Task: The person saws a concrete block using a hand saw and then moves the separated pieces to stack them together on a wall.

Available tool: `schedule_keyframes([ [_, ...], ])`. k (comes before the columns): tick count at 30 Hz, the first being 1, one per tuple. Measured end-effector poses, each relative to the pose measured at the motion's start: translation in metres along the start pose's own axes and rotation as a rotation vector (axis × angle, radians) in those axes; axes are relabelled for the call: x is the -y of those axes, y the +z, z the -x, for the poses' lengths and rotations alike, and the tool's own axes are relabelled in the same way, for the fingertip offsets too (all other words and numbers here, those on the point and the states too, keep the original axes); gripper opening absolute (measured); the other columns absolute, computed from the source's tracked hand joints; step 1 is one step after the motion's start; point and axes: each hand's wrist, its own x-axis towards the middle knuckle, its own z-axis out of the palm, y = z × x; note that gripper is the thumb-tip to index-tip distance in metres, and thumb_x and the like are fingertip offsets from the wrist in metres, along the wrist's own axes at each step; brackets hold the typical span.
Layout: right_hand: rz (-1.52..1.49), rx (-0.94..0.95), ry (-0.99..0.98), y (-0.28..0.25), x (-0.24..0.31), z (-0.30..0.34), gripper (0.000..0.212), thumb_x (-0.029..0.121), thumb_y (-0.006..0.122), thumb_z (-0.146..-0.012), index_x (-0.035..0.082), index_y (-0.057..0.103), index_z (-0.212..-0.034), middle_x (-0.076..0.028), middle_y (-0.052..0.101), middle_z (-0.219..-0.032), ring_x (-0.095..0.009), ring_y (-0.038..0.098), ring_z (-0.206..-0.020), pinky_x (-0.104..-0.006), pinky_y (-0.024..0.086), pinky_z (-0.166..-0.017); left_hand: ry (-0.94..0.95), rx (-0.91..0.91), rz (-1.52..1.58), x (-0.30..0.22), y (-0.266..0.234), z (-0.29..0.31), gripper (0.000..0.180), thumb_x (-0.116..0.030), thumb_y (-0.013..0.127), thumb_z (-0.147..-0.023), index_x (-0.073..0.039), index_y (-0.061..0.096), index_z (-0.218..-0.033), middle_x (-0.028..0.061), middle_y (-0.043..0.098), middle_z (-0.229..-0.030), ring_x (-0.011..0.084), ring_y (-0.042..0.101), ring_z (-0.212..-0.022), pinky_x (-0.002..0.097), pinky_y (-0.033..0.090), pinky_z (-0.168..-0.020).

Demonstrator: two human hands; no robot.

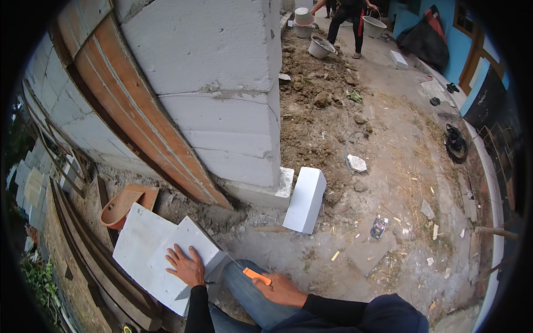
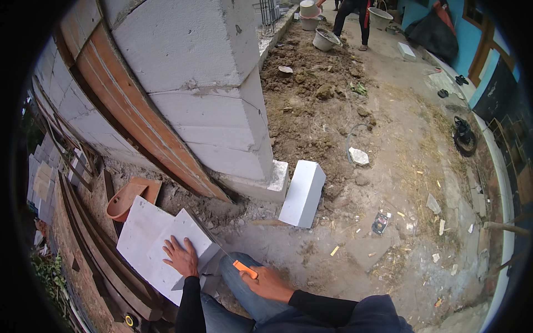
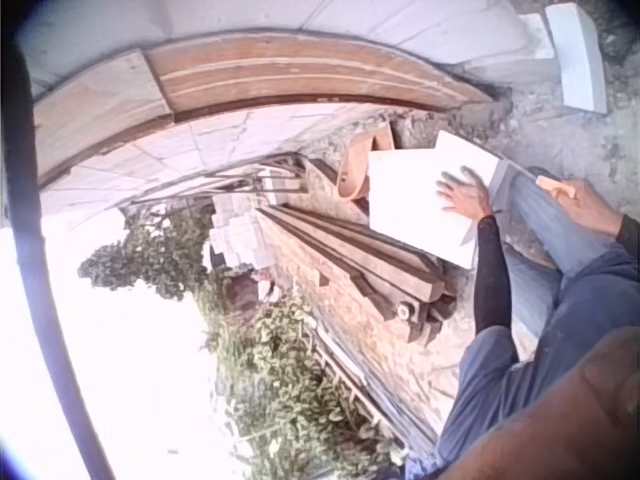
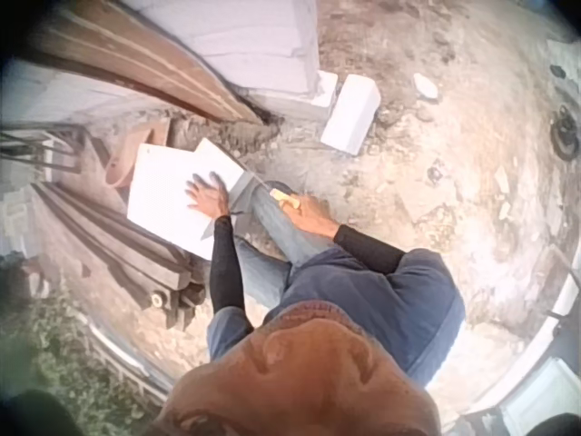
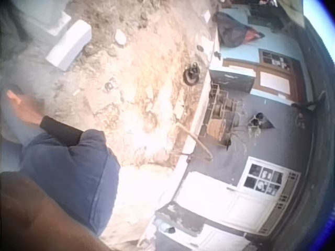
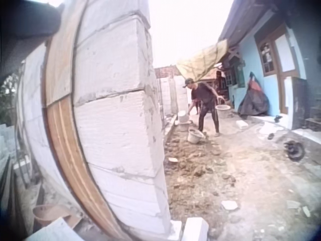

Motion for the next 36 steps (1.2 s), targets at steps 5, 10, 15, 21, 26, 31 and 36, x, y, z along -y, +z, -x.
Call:
schedule_keyframes([
  [5,-0.051,0.003,0.01,-0.013,0.001,-0.022,0.052,0.045,0.055,-0.105,0.0,0.059,-0.079,-0.009,0.043,-0.053,-0.021,0.041,-0.049,-0.0437,0.035,-0.053,0.019,0.02,0.013,-0.007,0.006,-0.001,0.07,-0.05,0.051,-0.102,-0.008,0.044,-0.158,0.0223,0.034,-0.166,0.0442,0.025,-0.156,0.0696,0.011,-0.122],
  [10,-0.113,-0.006,0.01,-0.01,-0.004,-0.001,0.054,0.045,0.053,-0.106,0.001,0.057,-0.077,-0.008,0.041,-0.054,-0.019,0.036,-0.049,-0.0433,0.033,-0.052,-0.006,0.001,-0.004,0.005,0.0,-0.004,0.07,-0.051,0.051,-0.102,-0.008,0.044,-0.158,0.0219,0.034,-0.167,0.0442,0.025,-0.156,0.0697,0.011,-0.122],
  [15,-0.142,0.05,0.175,-0.019,-0.003,-0.026,0.054,0.045,0.053,-0.107,0.0,0.059,-0.077,-0.009,0.042,-0.055,-0.018,0.038,-0.051,-0.0428,0.032,-0.052,0.023,0.028,0.001,-0.005,0.008,0.003,0.071,-0.052,0.05,-0.103,-0.008,0.044,-0.158,0.0217,0.034,-0.167,0.0444,0.025,-0.156,0.07,0.012,-0.122],
  [21,-0.088,0.008,0.008,-0.023,0.01,0.004,0.055,0.047,0.053,-0.106,-0.002,0.058,-0.081,-0.015,0.053,-0.063,-0.025,0.045,-0.057,-0.0464,0.038,-0.057,-0.005,-0.017,-0.045,0.008,0.0,-0.002,0.071,-0.054,0.049,-0.103,-0.008,0.044,-0.158,0.0219,0.034,-0.167,0.0446,0.025,-0.156,0.0709,0.011,-0.121],
  [26,-0.058,-0.037,0.074,0.008,-0.018,-0.055,0.053,0.044,0.055,-0.105,-0.003,0.057,-0.079,-0.017,0.054,-0.063,-0.031,0.046,-0.057,-0.0485,0.04,-0.06,0.036,0.013,0.009,0.007,0.019,-0.001,0.071,-0.053,0.049,-0.103,-0.008,0.045,-0.157,0.0217,0.035,-0.166,0.0445,0.026,-0.155,0.0719,0.011,-0.121],
  [31,-0.097,-0.13,-0.069,-0.042,0.026,-0.007,0.042,0.029,0.061,-0.104,-0.002,0.056,-0.077,-0.011,0.045,-0.055,-0.016,0.043,-0.051,-0.0397,0.035,-0.051,0.045,-0.057,-0.022,0.011,0.005,-0.007,0.072,-0.055,0.051,-0.101,-0.007,0.048,-0.155,0.0237,0.037,-0.164,0.0462,0.027,-0.154,0.0729,0.013,-0.12],
  [36,-0.058,-0.153,-0.042,-0.037,0.011,0.013,0.041,0.027,0.062,-0.103,-0.002,0.056,-0.075,-0.011,0.044,-0.052,-0.017,0.043,-0.047,-0.0391,0.034,-0.048,0.057,-0.052,0.017,0.008,0.016,-0.005,0.073,-0.056,0.051,-0.101,-0.007,0.047,-0.155,0.0239,0.037,-0.164,0.0464,0.026,-0.155,0.0729,0.013,-0.12],
])
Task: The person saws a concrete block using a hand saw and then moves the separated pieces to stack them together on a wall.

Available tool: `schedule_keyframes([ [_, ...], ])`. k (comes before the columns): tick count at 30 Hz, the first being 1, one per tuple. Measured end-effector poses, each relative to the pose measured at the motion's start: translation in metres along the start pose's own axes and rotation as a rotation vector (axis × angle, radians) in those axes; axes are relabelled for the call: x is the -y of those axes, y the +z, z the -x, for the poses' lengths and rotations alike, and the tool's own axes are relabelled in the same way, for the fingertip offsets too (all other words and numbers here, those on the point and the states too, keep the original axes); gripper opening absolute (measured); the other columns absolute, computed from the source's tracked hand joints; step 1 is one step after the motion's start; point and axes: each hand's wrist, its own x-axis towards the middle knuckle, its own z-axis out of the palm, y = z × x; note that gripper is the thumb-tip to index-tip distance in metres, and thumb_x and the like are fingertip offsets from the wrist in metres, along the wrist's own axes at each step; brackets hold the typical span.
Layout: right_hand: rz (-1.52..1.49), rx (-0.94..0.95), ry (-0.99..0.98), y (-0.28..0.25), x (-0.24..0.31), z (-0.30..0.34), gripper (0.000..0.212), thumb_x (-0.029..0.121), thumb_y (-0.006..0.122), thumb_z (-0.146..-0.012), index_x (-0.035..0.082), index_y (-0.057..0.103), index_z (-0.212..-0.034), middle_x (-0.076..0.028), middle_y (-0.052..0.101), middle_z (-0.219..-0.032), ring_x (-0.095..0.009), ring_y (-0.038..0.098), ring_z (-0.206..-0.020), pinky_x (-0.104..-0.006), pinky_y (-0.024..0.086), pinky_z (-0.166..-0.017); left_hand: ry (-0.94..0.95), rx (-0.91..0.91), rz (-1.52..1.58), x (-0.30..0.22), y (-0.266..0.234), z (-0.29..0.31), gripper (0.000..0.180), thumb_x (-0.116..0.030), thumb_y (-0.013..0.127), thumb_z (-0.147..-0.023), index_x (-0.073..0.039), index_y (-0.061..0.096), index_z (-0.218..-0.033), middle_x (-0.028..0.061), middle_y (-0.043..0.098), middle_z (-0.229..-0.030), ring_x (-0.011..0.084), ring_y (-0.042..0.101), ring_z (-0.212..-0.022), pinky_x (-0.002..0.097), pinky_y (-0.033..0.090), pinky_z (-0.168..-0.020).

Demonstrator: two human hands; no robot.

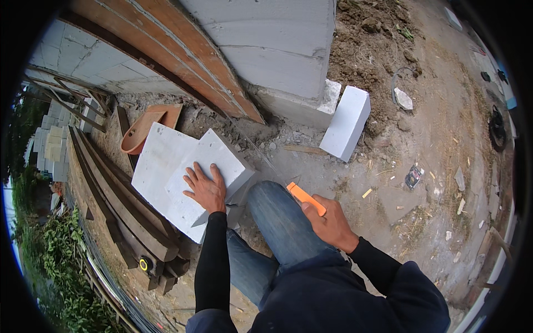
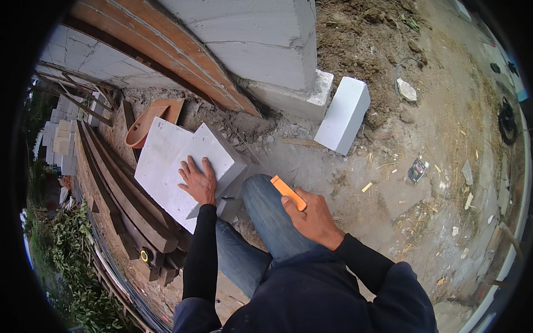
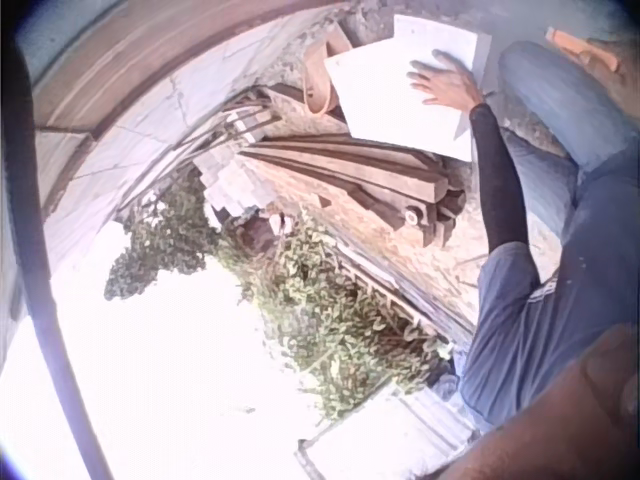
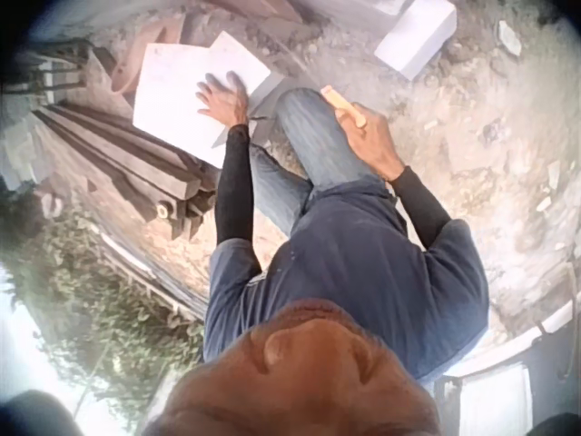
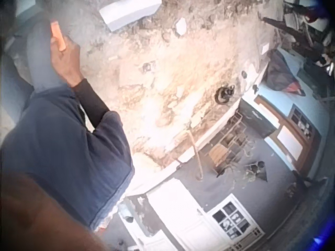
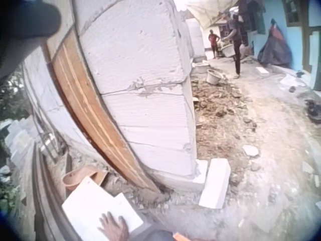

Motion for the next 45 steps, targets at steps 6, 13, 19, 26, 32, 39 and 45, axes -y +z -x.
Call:
schedule_keyframes([
  [6,-0.056,0.08,0.012,0.007,0.002,0.011,0.044,0.031,0.062,-0.103,-0.001,0.055,-0.075,-0.012,0.043,-0.051,-0.021,0.042,-0.045,-0.0416,0.035,-0.048,0.0,0.013,-0.012,-0.002,0.003,0.002,0.073,-0.056,0.05,-0.101,-0.007,0.046,-0.156,0.0238,0.036,-0.165,0.0466,0.026,-0.155,0.0726,0.013,-0.12],
  [13,-0.095,0.164,-0.023,0.028,-0.004,-0.023,0.045,0.032,0.062,-0.103,-0.002,0.054,-0.074,-0.012,0.042,-0.051,-0.023,0.04,-0.046,-0.0431,0.036,-0.05,0.01,-0.004,-0.057,0.007,0.007,-0.001,0.072,-0.057,0.049,-0.102,-0.011,0.045,-0.157,0.0214,0.036,-0.165,0.0453,0.029,-0.154,0.0739,0.015,-0.119],
  [19,-0.12,0.183,-0.005,0.001,-0.001,-0.008,0.044,0.031,0.062,-0.103,-0.001,0.053,-0.074,-0.014,0.043,-0.052,-0.023,0.041,-0.046,-0.0429,0.036,-0.05,0.023,-0.003,-0.034,-0.007,0.008,0.001,0.073,-0.058,0.049,-0.102,-0.011,0.045,-0.157,0.0214,0.036,-0.166,0.0448,0.028,-0.155,0.074,0.015,-0.119],
  [26,-0.093,0.268,0.016,-0.012,0.028,0.015,0.035,0.027,0.059,-0.104,-0.001,0.061,-0.084,-0.008,0.048,-0.06,-0.013,0.043,-0.057,-0.0373,0.036,-0.053,0.006,-0.011,0.009,0.004,0.004,-0.002,0.073,-0.054,0.051,-0.101,-0.007,0.047,-0.155,0.0256,0.037,-0.164,0.0484,0.025,-0.155,0.0748,0.011,-0.119],
  [32,-0.027,0.197,0.071,0.035,-0.016,-0.045,0.04,0.029,0.062,-0.102,-0.002,0.057,-0.079,-0.01,0.045,-0.058,-0.016,0.042,-0.054,-0.0382,0.036,-0.054,0.018,-0.036,0.026,0.001,0.006,-0.003,0.074,-0.057,0.052,-0.099,-0.007,0.05,-0.154,0.0253,0.038,-0.163,0.0489,0.026,-0.154,0.0766,0.011,-0.118],
  [39,0.338,0.164,0.09,0.009,-0.118,-0.015,0.043,0.035,0.064,-0.098,-0.001,0.058,-0.077,-0.015,0.052,-0.057,-0.028,0.051,-0.051,-0.0433,0.042,-0.055,0.027,-0.079,0.049,0.005,0.016,0.0,0.076,-0.06,0.052,-0.096,-0.008,0.052,-0.152,0.027,0.039,-0.162,0.0506,0.025,-0.154,0.0771,0.008,-0.118],
  [45,0.757,0.297,-0.068,-0.039,-0.226,0.063,0.039,0.039,0.069,-0.093,0.001,0.06,-0.091,-0.022,0.063,-0.066,-0.045,0.066,-0.065,-0.05,0.051,-0.063,0.014,-0.119,0.022,0.013,0.023,0.001,0.076,-0.062,0.051,-0.097,-0.012,0.052,-0.154,0.023,0.04,-0.163,0.0488,0.027,-0.154,0.0773,0.01,-0.118],
])
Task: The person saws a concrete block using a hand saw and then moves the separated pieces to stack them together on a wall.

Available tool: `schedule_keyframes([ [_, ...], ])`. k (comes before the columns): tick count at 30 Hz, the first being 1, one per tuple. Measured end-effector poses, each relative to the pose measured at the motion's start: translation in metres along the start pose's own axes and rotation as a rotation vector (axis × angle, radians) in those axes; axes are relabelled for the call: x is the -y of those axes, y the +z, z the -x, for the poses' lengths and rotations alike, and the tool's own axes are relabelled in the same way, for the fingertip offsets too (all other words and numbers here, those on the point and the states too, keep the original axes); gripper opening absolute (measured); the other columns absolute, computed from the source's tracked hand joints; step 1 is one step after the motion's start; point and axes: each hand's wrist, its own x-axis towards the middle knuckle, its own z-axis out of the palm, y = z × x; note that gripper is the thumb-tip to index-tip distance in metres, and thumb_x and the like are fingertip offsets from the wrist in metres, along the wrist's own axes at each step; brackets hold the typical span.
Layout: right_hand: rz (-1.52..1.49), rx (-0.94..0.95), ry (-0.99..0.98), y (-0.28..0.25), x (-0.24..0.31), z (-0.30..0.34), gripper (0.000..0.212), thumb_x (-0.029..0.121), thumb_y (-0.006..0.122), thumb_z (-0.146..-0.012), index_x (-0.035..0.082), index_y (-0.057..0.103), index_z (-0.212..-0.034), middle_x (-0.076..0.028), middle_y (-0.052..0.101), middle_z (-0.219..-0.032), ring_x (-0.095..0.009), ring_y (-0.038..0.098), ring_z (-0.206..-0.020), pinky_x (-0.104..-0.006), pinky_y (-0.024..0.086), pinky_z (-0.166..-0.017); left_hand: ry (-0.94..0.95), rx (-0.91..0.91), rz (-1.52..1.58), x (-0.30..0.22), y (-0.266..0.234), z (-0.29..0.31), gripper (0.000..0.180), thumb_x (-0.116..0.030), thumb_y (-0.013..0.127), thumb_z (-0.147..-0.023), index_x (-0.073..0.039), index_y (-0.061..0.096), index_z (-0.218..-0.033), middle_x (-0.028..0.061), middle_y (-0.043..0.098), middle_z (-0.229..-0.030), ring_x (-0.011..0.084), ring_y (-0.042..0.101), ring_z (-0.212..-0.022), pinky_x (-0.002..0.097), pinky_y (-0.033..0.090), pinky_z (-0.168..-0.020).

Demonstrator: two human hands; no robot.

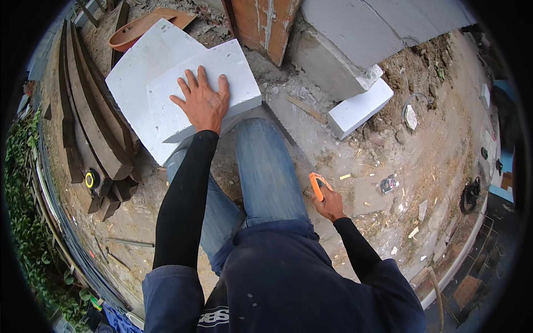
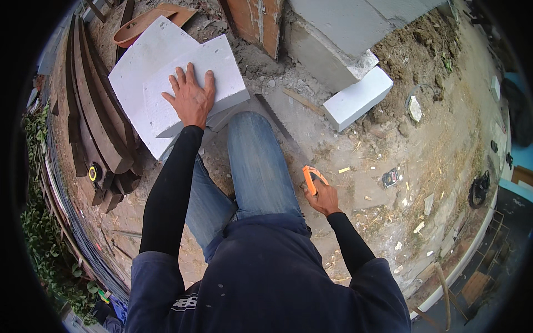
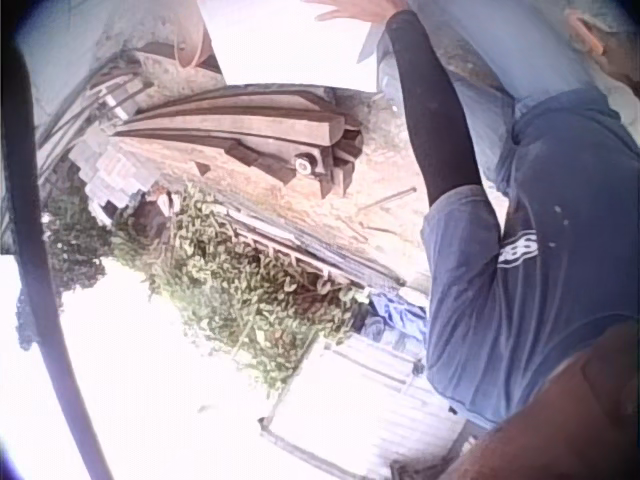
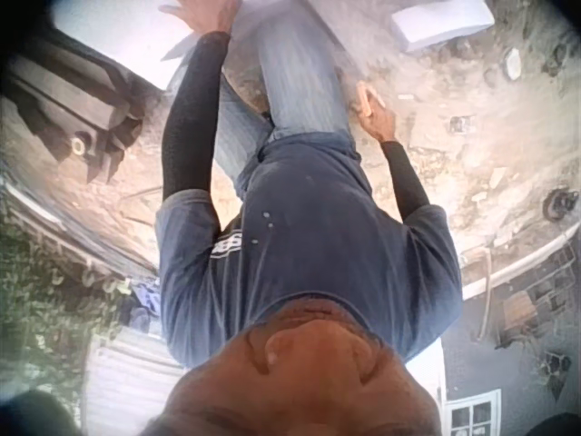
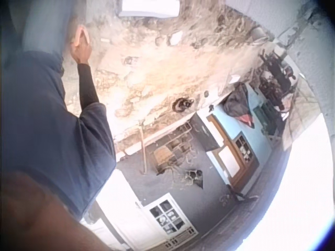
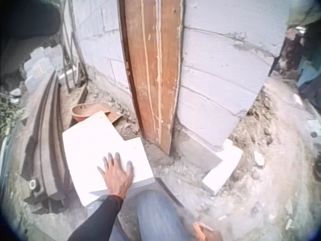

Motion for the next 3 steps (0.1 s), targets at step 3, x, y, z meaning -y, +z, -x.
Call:
schedule_keyframes([
  [3,0.129,0.089,-0.024,0.025,-0.025,0.015,0.041,0.041,0.069,-0.093,0.002,0.061,-0.1,-0.027,0.068,-0.082,-0.043,0.07,-0.078,-0.0511,0.054,-0.069,0.025,-0.027,-0.004,0.004,0.006,0.0,0.079,-0.065,0.045,-0.096,-0.012,0.051,-0.154,0.0237,0.04,-0.163,0.0495,0.027,-0.154,0.0768,0.006,-0.119],
])
